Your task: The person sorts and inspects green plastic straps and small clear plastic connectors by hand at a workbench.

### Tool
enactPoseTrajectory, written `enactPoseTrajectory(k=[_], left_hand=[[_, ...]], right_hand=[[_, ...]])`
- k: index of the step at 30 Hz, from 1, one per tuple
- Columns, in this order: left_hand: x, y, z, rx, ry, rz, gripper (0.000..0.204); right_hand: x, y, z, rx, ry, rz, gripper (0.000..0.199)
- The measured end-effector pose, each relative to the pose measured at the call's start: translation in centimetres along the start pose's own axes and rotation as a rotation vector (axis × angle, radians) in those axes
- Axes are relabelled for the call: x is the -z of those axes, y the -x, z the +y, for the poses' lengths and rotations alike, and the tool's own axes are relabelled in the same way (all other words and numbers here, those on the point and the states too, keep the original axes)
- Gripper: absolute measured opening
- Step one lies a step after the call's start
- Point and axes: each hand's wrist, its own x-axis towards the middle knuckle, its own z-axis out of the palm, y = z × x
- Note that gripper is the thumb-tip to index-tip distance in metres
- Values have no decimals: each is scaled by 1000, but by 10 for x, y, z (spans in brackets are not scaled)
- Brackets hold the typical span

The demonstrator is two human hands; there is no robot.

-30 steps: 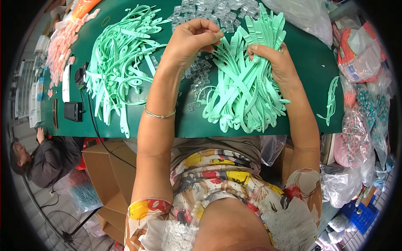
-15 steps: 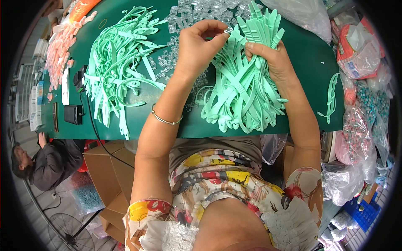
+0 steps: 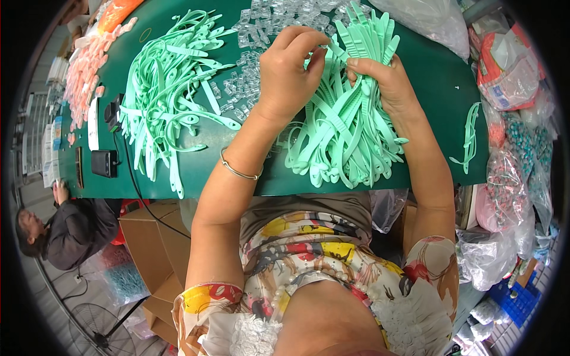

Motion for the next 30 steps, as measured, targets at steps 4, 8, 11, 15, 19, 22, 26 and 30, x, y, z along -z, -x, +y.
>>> enactPoseTrajectory(k=[4, 8, 11, 15, 19, 22, 26, 30], left_hand=[[-3, 2, -2, -90, -84, 6, 20], [-4, 6, -4, -114, -49, -43, 18], [-4, 5, -5, 237, 404, -46, 12], [3, 0, 2, 562, 788, -115, 12], [1, 3, -6, 641, 941, -142, 15], [1, 2, -4, 713, 1011, -158, 17], [5, -3, -3, 852, 1084, -236, 17], [12, -5, -7, 899, 990, -374, 16]], right_hand=[[2, 0, 3, 6, -9, 8, 10], [2, 0, 3, 0, -27, 2, 10], [2, 0, 3, -15, -32, 1, 10], [3, -1, 4, -6, -25, -15, 10], [1, -1, 4, 4, -11, -28, 10], [2, -1, 4, 14, -2, -28, 10], [2, 0, 3, 13, 17, -32, 10], [5, 0, 6, 19, 55, -32, 13]])
